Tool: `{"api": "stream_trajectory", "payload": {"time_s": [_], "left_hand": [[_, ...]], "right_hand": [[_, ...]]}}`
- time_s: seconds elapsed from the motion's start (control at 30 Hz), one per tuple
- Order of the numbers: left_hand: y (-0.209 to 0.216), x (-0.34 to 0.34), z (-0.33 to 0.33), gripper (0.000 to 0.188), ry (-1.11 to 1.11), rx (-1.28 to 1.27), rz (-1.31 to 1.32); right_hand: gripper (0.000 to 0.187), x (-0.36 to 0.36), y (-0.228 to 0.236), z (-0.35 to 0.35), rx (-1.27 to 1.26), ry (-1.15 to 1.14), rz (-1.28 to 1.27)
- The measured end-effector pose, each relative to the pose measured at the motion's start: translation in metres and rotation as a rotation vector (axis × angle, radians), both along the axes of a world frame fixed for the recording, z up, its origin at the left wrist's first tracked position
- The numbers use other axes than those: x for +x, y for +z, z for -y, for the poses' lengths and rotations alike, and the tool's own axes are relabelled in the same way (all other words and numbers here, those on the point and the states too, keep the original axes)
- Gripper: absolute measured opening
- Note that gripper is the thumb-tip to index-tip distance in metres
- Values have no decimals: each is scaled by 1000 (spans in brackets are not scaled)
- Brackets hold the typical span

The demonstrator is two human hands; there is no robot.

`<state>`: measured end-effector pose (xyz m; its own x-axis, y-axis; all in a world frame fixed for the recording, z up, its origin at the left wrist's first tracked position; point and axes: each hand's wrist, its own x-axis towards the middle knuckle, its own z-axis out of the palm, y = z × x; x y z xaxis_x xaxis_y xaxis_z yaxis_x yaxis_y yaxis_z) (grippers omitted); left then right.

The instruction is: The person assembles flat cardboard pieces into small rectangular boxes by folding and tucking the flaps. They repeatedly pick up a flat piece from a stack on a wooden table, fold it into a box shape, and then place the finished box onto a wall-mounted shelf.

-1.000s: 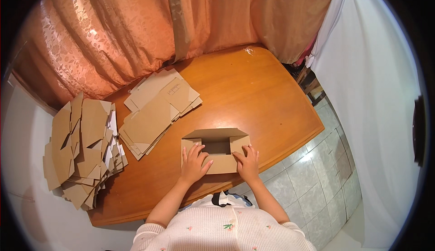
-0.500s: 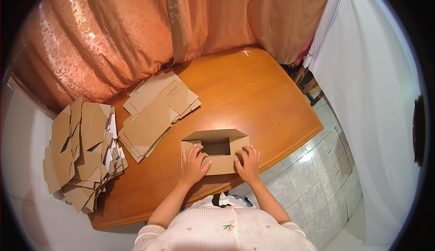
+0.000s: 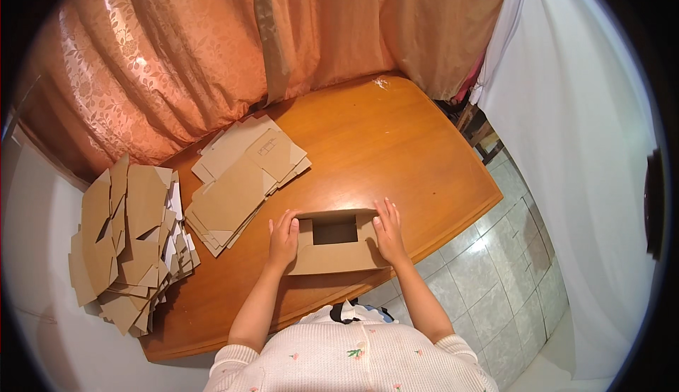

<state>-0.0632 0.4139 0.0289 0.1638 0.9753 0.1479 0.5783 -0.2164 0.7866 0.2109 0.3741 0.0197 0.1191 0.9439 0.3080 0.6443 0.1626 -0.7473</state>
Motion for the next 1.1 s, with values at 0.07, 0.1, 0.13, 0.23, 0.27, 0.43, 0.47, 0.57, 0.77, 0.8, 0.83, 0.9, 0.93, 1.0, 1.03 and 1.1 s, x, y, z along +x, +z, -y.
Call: {"api": "stream_trajectory", "payload": {"time_s": [0.07,0.1,0.13,0.23,0.27,0.43,0.47,0.57,0.77,0.8,0.83,0.9,0.93,1.0,1.03,1.1], "left_hand": [[-7,-5,-1,35,-45,-33,-8],[-8,-7,-1,34,-73,-51,-36],[-9,-8,0,33,-100,-69,-64],[-13,-4,9,43,-80,101,-113],[-14,-4,10,48,-67,106,-116],[-17,-1,13,71,-20,113,-230],[-18,0,14,74,6,91,-233],[-18,1,14,81,70,41,-247],[-13,3,15,80,98,-25,-188],[-13,3,14,78,109,-24,-121],[-13,3,14,77,120,-24,-55],[-24,2,12,70,229,-148,126],[-29,1,11,68,284,-209,217],[-29,-9,5,63,190,-355,288],[-26,-10,3,62,142,-430,322],[-27,-7,-2,57,133,-404,414]], "right_hand": [[43,7,-7,-1,-109,21,54],[43,9,-9,0,-166,33,81],[46,9,-11,1,-161,36,106],[56,8,-13,7,-146,17,133],[60,5,-14,8,-143,-5,106],[69,4,-19,11,-159,-47,128],[70,4,-20,11,-164,-54,143],[71,1,-17,10,-178,-73,179],[71,1,-12,10,-207,-63,202],[70,1,-10,10,-213,-54,182],[67,1,-13,10,-168,-76,62],[61,1,-23,9,-74,-118,-176],[58,4,-24,8,-194,-154,-221],[53,17,-23,6,-438,-228,-308],[52,23,-22,5,-461,-189,-332],[52,33,-15,3,-504,-109,-380]]}}
